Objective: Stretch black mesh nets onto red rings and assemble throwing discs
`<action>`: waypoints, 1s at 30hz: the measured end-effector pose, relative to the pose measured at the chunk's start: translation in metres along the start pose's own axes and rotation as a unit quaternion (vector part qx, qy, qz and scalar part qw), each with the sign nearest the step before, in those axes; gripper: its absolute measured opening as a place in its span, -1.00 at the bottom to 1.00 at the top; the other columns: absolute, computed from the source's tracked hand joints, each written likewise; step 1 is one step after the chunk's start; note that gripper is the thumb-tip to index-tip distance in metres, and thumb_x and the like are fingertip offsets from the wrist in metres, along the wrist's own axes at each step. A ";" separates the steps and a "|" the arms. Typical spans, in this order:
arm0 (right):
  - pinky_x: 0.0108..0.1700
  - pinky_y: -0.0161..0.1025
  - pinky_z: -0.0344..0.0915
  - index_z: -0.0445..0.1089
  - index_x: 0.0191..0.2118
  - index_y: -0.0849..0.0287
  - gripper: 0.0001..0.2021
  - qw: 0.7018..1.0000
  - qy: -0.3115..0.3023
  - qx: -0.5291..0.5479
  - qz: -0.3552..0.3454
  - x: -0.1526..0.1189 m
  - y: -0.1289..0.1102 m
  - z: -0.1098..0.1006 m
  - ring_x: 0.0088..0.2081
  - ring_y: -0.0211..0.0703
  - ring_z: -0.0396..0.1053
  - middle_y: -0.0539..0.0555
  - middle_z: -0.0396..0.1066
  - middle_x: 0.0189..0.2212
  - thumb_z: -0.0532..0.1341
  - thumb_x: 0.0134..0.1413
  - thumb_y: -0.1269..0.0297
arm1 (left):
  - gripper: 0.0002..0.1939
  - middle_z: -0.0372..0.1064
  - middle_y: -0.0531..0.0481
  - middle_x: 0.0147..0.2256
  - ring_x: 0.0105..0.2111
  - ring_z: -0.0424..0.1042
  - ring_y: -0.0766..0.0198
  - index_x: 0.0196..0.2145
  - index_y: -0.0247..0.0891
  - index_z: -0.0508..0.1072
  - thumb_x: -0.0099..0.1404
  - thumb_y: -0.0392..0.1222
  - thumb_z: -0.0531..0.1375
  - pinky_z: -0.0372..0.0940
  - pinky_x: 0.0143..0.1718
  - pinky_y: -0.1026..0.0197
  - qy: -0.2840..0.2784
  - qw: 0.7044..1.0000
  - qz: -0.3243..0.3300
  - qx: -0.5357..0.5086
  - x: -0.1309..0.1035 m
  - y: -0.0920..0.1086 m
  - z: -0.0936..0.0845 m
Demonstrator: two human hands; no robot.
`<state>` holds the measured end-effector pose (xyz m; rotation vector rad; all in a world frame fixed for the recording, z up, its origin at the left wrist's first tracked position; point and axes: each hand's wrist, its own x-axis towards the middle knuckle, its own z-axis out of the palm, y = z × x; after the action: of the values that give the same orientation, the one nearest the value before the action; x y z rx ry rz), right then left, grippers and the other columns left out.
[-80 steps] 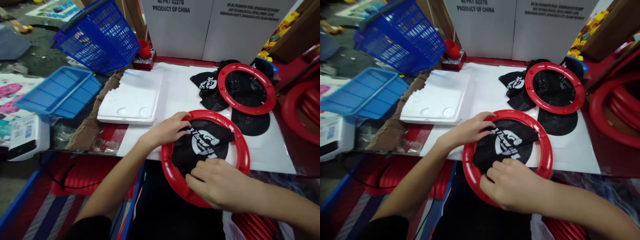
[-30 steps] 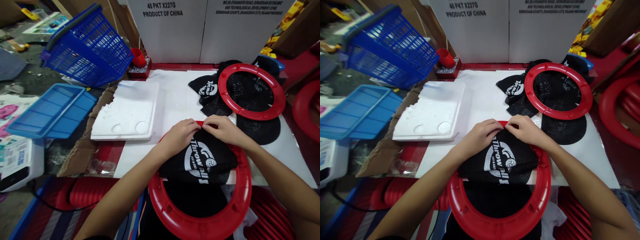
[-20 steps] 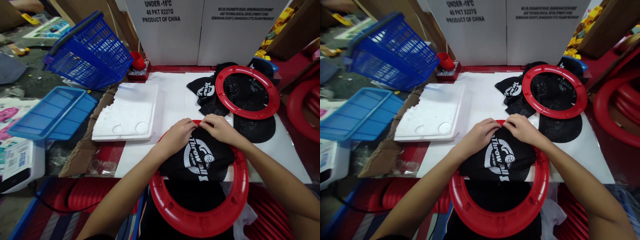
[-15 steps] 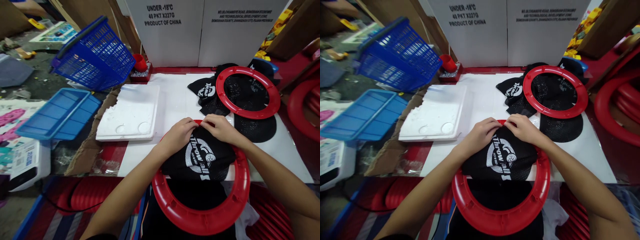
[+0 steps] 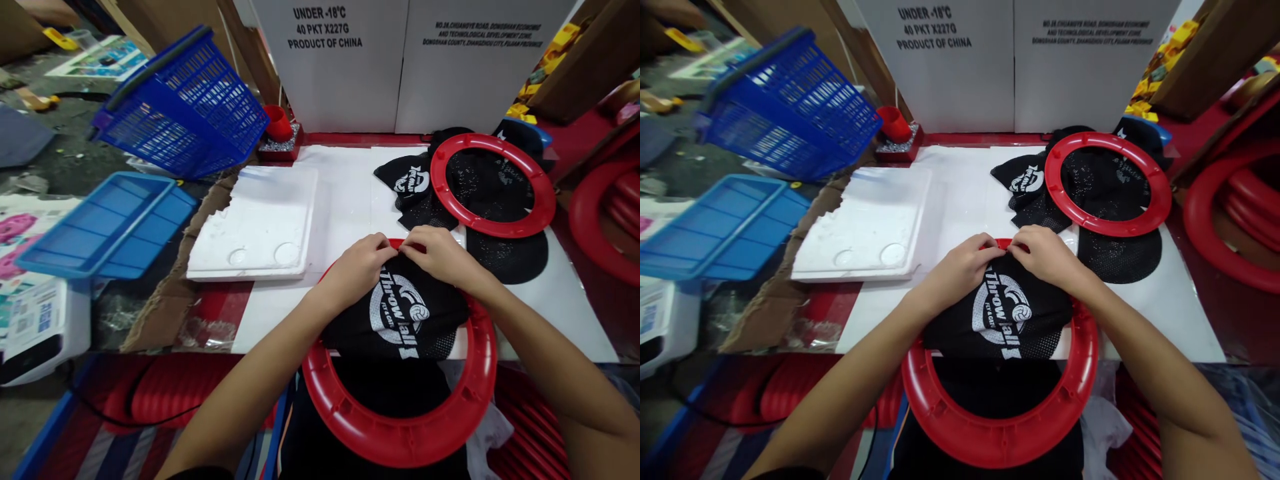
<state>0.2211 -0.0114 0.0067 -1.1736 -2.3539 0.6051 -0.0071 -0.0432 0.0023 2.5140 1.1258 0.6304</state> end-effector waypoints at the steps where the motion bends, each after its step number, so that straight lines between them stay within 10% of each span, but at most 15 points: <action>1: -0.18 -0.12 0.27 0.54 -0.33 0.12 -0.80 1.000 -0.011 0.004 0.007 0.001 0.000 -0.001 -0.28 -0.09 0.41 0.06 0.51 -0.37 0.25 0.36 0.27 | -0.58 0.45 -0.19 -0.07 -0.08 0.49 0.09 0.06 -0.29 0.57 0.43 -0.50 0.03 0.45 0.01 0.03 -0.007 1.000 0.000 0.005 0.000 0.001 -0.001; 9: 0.05 0.08 0.34 0.56 -0.16 0.10 -0.79 0.994 0.060 -0.094 -0.002 -0.019 -0.017 -0.034 -0.04 0.13 0.47 0.18 0.59 -0.13 0.23 0.42 0.13 | -0.73 0.48 -0.19 -0.14 -0.20 0.50 0.05 0.06 -0.25 0.48 0.47 -0.35 0.12 0.40 -0.09 0.01 -0.054 0.982 0.023 0.181 -0.002 0.005 -0.017; 15: 0.13 0.31 0.38 0.54 -0.22 0.04 -0.75 0.985 0.080 -0.136 0.063 -0.107 -0.038 -0.062 0.07 0.31 0.46 0.25 0.54 -0.01 0.19 0.42 0.08 | -0.59 0.49 -0.20 -0.33 -0.50 0.48 0.10 0.07 -0.36 0.38 0.32 -0.55 0.01 0.25 -0.43 0.17 -0.061 0.926 -0.182 0.325 -0.032 0.040 -0.025; 20: 0.03 0.42 0.49 0.51 -0.06 0.09 -0.71 0.965 0.041 -0.224 0.131 -0.153 -0.036 -0.017 0.19 0.52 0.43 0.41 0.34 0.31 0.16 0.41 0.03 | -0.75 0.53 -0.09 -0.40 -0.49 0.54 0.07 0.09 -0.22 0.42 0.49 -0.24 0.12 0.19 -0.53 0.20 -0.247 0.954 -0.164 0.044 -0.087 0.094 -0.047; 24: 0.14 0.43 0.45 0.46 0.00 0.07 -0.77 0.968 0.045 -0.227 0.100 -0.129 -0.026 -0.001 0.23 0.43 0.43 0.36 0.37 0.29 0.21 0.39 0.09 | -0.70 0.63 0.09 -0.32 -0.38 0.61 0.21 0.08 -0.01 0.50 0.41 -0.08 0.34 0.25 -0.49 0.27 -0.409 0.872 -0.015 -0.270 -0.103 0.120 -0.069; 30: 0.28 0.52 0.28 0.42 -0.17 0.12 -0.94 0.989 0.006 -0.137 0.048 -0.087 -0.017 0.002 0.34 0.37 0.31 0.32 0.32 0.36 0.19 0.38 0.33 | -0.87 0.59 -0.02 -0.17 -0.15 0.56 0.17 -0.13 -0.18 0.60 0.54 -0.16 0.23 0.39 -0.03 0.13 -0.128 0.977 -0.023 -0.168 -0.026 0.069 -0.063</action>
<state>0.2570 -0.0918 -0.0017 -1.4101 -2.4379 0.3077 -0.0114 -0.1006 0.0801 2.1978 0.8966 0.4267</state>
